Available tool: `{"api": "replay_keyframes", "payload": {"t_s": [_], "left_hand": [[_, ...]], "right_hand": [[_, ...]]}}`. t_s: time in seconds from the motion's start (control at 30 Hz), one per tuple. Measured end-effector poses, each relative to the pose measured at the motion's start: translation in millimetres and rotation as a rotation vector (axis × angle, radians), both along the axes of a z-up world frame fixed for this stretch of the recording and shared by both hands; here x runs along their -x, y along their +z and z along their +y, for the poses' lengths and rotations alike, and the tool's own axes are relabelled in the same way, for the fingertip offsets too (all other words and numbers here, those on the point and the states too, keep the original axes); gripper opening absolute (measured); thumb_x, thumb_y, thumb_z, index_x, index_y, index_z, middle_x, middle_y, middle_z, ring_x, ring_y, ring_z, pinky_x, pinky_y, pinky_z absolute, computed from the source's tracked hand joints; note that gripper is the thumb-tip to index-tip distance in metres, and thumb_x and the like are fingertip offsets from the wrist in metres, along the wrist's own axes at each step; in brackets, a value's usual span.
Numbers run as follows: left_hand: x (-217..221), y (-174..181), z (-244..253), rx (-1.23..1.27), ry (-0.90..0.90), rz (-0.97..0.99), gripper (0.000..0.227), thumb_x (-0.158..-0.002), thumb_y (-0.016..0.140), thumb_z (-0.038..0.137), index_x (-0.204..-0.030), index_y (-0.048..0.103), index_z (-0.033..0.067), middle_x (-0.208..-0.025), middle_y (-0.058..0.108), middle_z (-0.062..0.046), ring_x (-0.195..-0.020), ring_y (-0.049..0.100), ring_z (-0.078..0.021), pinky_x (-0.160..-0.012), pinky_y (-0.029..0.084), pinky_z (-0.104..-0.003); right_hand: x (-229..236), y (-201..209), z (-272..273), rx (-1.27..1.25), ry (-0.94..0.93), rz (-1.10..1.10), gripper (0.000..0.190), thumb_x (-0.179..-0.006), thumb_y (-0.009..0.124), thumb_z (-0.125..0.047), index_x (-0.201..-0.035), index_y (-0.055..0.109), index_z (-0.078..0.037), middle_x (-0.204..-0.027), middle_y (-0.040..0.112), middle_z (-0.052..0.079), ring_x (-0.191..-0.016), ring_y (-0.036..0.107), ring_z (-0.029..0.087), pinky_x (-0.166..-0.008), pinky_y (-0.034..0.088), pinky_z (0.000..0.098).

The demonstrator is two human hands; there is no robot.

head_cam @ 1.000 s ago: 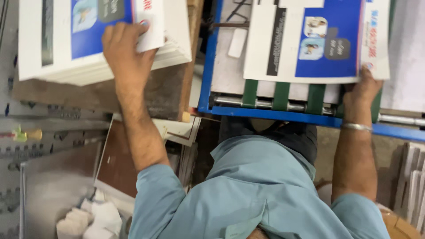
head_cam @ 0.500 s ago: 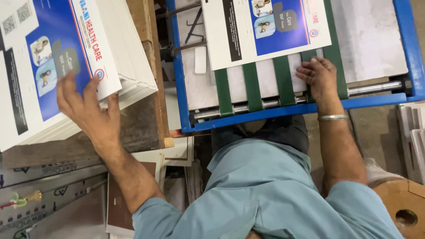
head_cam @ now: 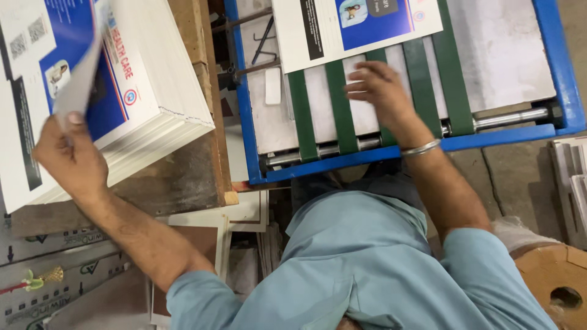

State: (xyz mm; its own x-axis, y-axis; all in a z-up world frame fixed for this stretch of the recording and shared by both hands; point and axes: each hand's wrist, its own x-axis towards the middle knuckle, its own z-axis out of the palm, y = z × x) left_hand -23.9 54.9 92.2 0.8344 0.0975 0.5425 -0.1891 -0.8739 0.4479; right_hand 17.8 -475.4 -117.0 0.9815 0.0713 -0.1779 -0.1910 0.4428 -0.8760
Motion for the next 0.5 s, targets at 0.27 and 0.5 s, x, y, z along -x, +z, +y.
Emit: {"api": "replay_keyframes", "payload": {"t_s": [0.27,0.5], "left_hand": [[6,-31,-153,-0.622,-0.214,0.015,0.047,-0.091,0.068,0.009,-0.137,0.062,0.0005,-0.137,0.064,-0.014,-0.132,0.055,-0.0300,-0.120,0.029,-0.056],[36,-7,-216,-0.631,-0.413,0.155,0.065,-0.097,0.070,0.044,-0.142,0.059,-0.0018,-0.148,0.056,-0.022,-0.140,0.046,-0.0368,-0.121,0.021,-0.061]], "right_hand": [[5,83,123,-0.182,0.565,-0.298,0.045,-0.105,0.060,-0.024,-0.142,0.052,-0.001,-0.131,0.064,0.014,-0.120,0.068,0.027,-0.100,0.064,0.0408],[-15,58,127,-0.394,0.124,-0.018,0.044,-0.099,0.062,-0.015,-0.140,0.051,-0.003,-0.125,0.065,0.012,-0.112,0.068,0.026,-0.085,0.065,0.0451]]}}
